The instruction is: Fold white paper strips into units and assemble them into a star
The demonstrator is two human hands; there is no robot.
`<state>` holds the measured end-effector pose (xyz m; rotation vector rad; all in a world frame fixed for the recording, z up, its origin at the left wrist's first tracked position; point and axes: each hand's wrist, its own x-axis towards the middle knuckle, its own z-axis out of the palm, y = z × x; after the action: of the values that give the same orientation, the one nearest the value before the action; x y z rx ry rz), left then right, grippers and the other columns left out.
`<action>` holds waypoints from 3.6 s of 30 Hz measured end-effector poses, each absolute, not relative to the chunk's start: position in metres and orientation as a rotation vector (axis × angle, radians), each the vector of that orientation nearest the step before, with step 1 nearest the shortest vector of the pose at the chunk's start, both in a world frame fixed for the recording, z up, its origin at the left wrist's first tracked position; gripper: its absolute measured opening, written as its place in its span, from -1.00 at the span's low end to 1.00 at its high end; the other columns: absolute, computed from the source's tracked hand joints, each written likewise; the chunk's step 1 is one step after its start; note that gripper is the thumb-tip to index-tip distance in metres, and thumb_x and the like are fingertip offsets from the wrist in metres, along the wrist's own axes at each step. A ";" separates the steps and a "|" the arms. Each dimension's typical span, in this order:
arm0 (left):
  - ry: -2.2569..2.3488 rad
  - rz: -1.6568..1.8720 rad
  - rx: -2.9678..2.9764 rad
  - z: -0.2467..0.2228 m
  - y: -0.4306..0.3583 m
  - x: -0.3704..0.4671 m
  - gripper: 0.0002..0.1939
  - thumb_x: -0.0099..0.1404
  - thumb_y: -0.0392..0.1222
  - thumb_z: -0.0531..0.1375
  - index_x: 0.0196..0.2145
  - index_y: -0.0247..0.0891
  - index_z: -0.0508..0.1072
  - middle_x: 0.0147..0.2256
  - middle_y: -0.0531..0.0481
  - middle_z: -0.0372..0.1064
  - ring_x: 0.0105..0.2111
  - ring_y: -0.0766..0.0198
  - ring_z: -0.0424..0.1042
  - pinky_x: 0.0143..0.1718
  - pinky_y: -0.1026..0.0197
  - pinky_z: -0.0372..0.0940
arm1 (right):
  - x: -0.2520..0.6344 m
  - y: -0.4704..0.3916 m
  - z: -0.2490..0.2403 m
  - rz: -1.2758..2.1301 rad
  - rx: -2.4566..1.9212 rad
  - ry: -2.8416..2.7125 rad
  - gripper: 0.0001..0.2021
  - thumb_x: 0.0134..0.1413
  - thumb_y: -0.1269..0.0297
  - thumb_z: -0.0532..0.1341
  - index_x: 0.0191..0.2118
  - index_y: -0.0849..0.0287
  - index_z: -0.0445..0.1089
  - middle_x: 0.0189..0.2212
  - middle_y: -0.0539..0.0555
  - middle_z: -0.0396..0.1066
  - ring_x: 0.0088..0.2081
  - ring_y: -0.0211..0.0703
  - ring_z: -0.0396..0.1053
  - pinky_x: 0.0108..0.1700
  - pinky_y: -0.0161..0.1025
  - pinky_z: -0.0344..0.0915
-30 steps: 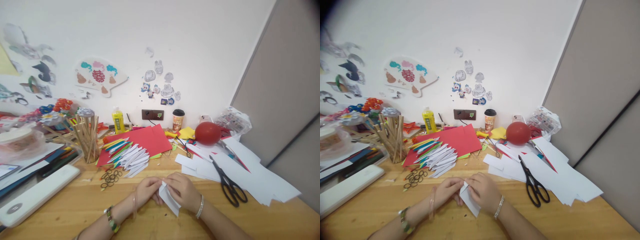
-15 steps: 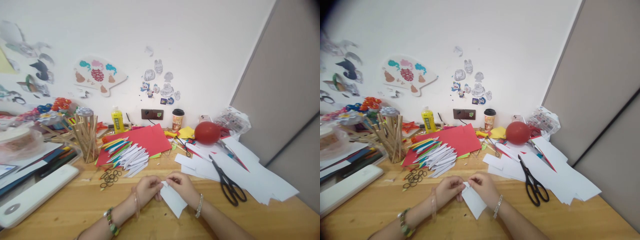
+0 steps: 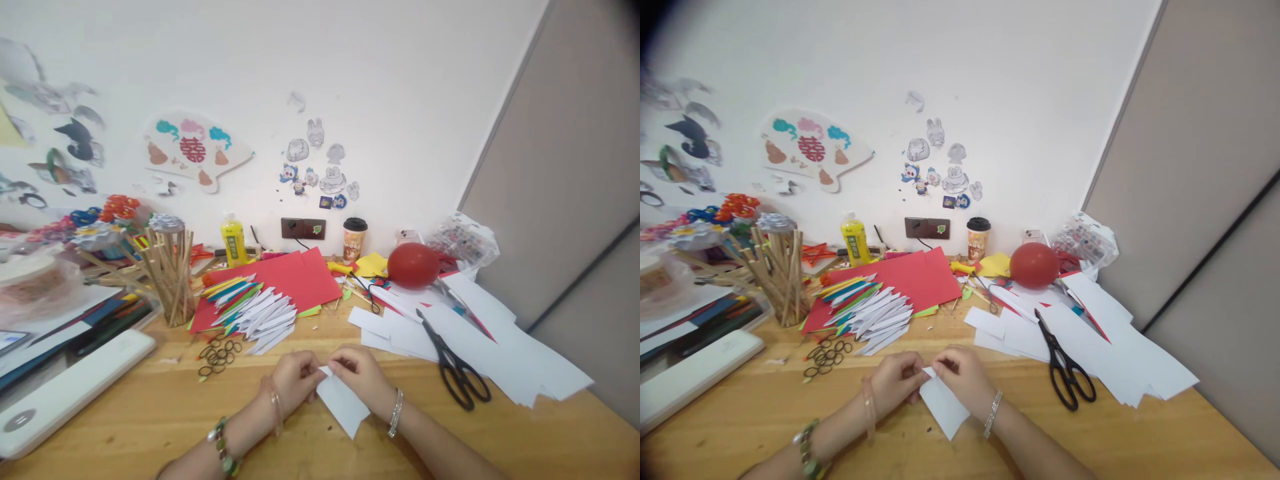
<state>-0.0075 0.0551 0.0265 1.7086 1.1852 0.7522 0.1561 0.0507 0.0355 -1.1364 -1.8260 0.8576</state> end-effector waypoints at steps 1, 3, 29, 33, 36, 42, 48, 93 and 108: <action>1.178 0.737 1.712 0.027 0.055 -0.008 -0.73 0.06 0.00 0.11 -0.60 -0.24 0.23 -0.76 0.16 0.20 -0.72 0.38 0.22 -0.64 0.34 0.11 | 0.156 0.050 0.035 0.865 -1.130 -1.831 -0.85 -0.03 0.36 0.13 -0.52 0.23 0.40 -0.57 0.00 0.35 -0.49 -0.29 0.25 -0.45 -0.38 0.15; 1.150 0.722 1.697 0.027 0.054 -0.009 -0.73 0.07 -0.01 0.09 -0.60 -0.25 0.25 -0.75 0.14 0.22 -0.71 0.37 0.23 -0.64 0.34 0.13 | 0.157 0.050 0.035 0.906 -1.133 -1.817 -0.84 -0.02 0.33 0.12 -0.50 0.24 0.40 -0.55 0.01 0.36 -0.49 -0.29 0.26 -0.45 -0.38 0.15; 0.997 0.766 1.484 0.025 0.057 -0.008 -0.52 0.01 0.24 0.12 -0.51 -0.32 0.32 -0.66 0.07 0.31 -0.65 0.32 0.32 -0.57 0.27 0.27 | 0.159 0.052 0.031 1.056 -1.163 -1.692 -0.86 -0.07 0.30 0.14 -0.51 0.24 0.36 -0.55 0.00 0.36 -0.49 -0.27 0.28 -0.44 -0.36 0.19; 1.004 0.767 1.546 0.023 0.058 -0.008 -0.52 0.07 0.25 0.06 -0.53 -0.30 0.30 -0.68 0.09 0.27 -0.65 0.34 0.31 -0.58 0.29 0.26 | 0.158 0.052 0.032 1.094 -1.151 -1.682 -0.86 -0.08 0.27 0.16 -0.50 0.25 0.35 -0.55 0.00 0.35 -0.48 -0.28 0.27 -0.43 -0.35 0.21; 1.018 0.749 1.570 0.023 0.057 -0.009 -0.53 0.11 0.23 0.02 -0.54 -0.29 0.30 -0.68 0.10 0.26 -0.65 0.34 0.31 -0.57 0.30 0.26 | 0.159 0.052 0.030 1.150 -1.124 -1.663 -0.87 -0.09 0.28 0.17 -0.49 0.24 0.34 -0.55 -0.02 0.33 -0.49 -0.29 0.27 -0.42 -0.35 0.21; 1.023 0.748 1.660 0.026 0.056 -0.010 -0.59 0.17 0.13 0.00 -0.56 -0.28 0.29 -0.67 0.09 0.27 -0.64 0.34 0.31 -0.56 0.32 0.24 | 0.161 0.053 0.028 1.141 -1.123 -1.688 -0.87 -0.08 0.28 0.18 -0.49 0.23 0.35 -0.54 -0.01 0.34 -0.47 -0.28 0.28 -0.41 -0.35 0.23; 1.062 0.733 1.802 0.030 0.054 -0.010 -0.62 0.21 0.04 -0.02 -0.60 -0.27 0.29 -0.69 0.09 0.28 -0.64 0.36 0.30 -0.53 0.34 0.21 | 0.160 0.053 0.031 1.016 -1.133 -1.788 -0.90 -0.05 0.37 0.14 -0.50 0.23 0.34 -0.54 -0.03 0.32 -0.47 -0.29 0.25 -0.41 -0.36 0.19; 1.271 0.736 2.026 0.034 0.054 -0.007 -0.73 0.12 -0.03 0.02 -0.61 -0.22 0.17 -0.67 0.14 0.07 -0.61 0.35 0.09 -0.55 0.32 0.02 | 0.160 0.050 0.031 1.131 -1.073 -1.761 -0.66 -0.04 0.46 0.08 -0.07 0.16 0.24 -0.61 -0.10 0.32 -0.53 -0.31 0.26 -0.45 -0.37 0.18; 1.114 0.746 2.072 0.041 0.054 -0.012 -0.64 0.19 0.01 -0.06 -0.65 -0.24 0.11 -0.66 0.16 0.03 -0.61 0.39 0.07 -0.56 0.34 0.01 | 0.161 0.048 0.030 0.998 -1.037 -1.931 -0.80 0.03 0.43 0.04 -0.17 0.15 0.18 -0.61 -0.12 0.23 -0.53 -0.29 0.21 -0.43 -0.36 0.13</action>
<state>-0.0119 0.0543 0.0410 2.0720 1.1145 0.7458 0.1607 0.0476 0.0302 -1.0370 -1.9313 0.9982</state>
